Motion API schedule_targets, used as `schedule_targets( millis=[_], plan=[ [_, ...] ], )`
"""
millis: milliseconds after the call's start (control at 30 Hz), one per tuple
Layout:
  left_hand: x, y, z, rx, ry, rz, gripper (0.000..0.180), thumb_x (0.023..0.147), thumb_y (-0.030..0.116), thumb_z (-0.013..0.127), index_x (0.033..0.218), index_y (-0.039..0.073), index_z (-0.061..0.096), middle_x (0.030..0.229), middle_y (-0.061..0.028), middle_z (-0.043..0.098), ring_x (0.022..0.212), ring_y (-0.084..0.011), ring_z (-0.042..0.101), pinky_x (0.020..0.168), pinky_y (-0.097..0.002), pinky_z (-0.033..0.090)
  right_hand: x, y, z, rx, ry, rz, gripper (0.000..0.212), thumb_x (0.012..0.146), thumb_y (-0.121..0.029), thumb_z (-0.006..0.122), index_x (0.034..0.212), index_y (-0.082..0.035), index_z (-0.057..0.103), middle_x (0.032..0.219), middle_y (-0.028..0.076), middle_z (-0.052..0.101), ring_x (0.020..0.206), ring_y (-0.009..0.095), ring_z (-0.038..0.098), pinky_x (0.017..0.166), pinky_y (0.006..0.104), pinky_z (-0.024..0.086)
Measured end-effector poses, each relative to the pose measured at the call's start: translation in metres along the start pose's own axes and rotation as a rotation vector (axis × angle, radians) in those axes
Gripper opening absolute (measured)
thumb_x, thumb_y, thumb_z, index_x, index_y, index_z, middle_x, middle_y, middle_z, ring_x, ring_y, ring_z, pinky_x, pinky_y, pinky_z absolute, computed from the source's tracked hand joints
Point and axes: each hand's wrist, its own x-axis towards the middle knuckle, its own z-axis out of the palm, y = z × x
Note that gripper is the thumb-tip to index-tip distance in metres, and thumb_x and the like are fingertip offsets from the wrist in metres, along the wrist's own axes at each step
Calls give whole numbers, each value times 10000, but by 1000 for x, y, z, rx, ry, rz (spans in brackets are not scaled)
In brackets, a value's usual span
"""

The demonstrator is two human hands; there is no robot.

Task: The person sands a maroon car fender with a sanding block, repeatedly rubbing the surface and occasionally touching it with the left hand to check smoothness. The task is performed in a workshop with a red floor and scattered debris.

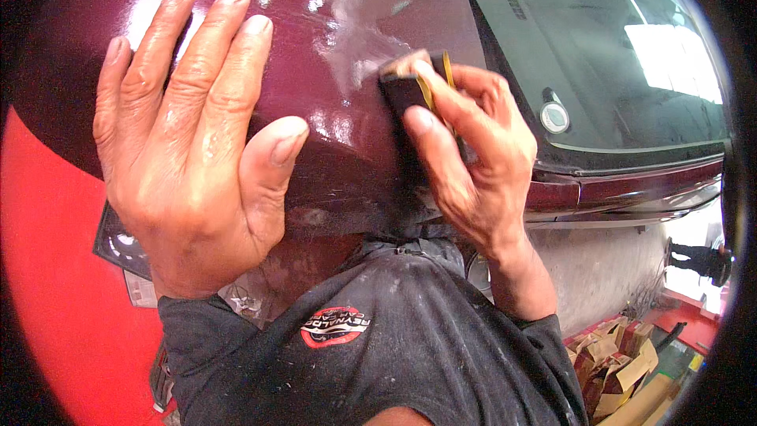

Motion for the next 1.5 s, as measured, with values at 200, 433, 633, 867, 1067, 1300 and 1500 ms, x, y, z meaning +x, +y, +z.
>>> schedule_targets(
  millis=[200,433,633,867,1067,1300,1500],
  plan=[
    [-1,-1,2,-28,40,8,523,1101,409,384,1303,58,715,1374,-114,681,1396,-320,542,1199,-504,317,11,2,5,-79,25,-33,309,902,-159,750,1202,-86,741,1032,187,694,929,336,692,814,412,558],
    [0,3,8,-49,90,1,480,1096,399,418,1297,88,721,1372,-98,682,1384,-318,547,1202,-509,317,5,3,4,-136,83,-48,273,903,-180,742,1158,-82,753,1013,203,700,906,361,694,818,429,560],
    [0,7,2,-32,34,9,510,1084,448,434,1361,97,678,1417,-93,652,1424,-304,504,1217,-498,293,5,25,-10,-9,159,117,303,909,-232,750,1154,-54,772,1041,222,733,978,338,724,882,402,563],
    [10,35,7,133,-155,-27,926,912,731,529,1504,20,501,1590,-145,471,1507,-305,387,1260,-508,215,-41,66,-58,203,124,332,328,922,-133,762,1220,2,731,1087,159,735,1020,227,702,941,333,529],
    [33,119,37,83,-330,-105,1167,815,837,542,1498,-102,427,1594,-264,410,1524,-370,338,1270,-479,231,-58,72,-101,306,52,306,303,911,-66,757,1203,13,731,1126,153,709,1048,221,683,944,320,519],
    [36,223,72,-55,-521,-63,1099,831,744,638,1522,-78,404,1623,-250,369,1554,-366,277,1281,-484,190,-75,95,-137,447,-21,283,298,924,-41,735,1218,6,725,1172,155,708,1085,228,677,972,331,514],
    [25,264,94,-205,-483,-62,992,845,635,663,1502,-75,443,1611,-240,397,1534,-362,320,1278,-483,203,-81,110,-145,477,-83,264,314,931,-37,715,1240,17,714,1193,165,713,1126,249,670,1004,350,501]
  ],
)
